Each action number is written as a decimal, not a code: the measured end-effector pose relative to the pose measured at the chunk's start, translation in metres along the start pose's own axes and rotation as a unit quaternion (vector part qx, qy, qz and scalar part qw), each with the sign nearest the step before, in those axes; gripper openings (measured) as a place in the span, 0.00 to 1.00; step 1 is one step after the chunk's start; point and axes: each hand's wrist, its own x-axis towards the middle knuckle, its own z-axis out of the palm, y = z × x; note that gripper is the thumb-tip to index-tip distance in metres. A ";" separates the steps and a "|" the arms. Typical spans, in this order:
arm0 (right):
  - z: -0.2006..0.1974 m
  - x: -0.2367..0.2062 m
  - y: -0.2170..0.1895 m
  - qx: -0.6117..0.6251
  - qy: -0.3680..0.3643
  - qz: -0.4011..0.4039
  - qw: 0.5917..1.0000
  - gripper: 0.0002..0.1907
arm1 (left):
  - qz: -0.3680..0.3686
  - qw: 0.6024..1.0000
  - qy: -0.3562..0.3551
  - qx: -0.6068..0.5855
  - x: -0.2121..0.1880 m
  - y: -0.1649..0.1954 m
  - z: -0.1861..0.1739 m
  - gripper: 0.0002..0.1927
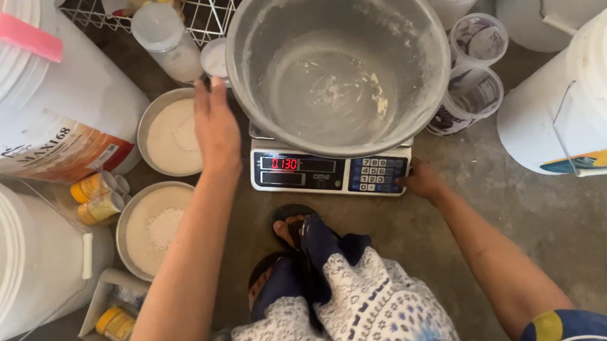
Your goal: The person stirs a thick gray paste in a purple basin using a green spatula, then scrapes the sides with a yellow brush. They move to a digital scale, place a clear plastic cup on it, and pour a yellow granular substance from a bag into the cup while monitoring the weight.
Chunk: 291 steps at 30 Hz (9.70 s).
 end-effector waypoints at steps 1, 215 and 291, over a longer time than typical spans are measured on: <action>0.002 0.000 0.000 -0.015 0.013 -0.027 0.999 0.32 | -0.011 1.000 0.009 0.002 0.000 0.001 -0.005 0.39; 0.144 -0.010 -0.150 -0.177 -0.079 -0.448 0.873 0.40 | -0.031 0.998 0.012 0.052 -0.043 -0.061 0.004 0.35; -0.171 0.293 -0.320 0.238 0.392 -0.373 0.806 0.07 | 0.026 0.992 0.003 0.124 0.054 -0.089 0.065 0.36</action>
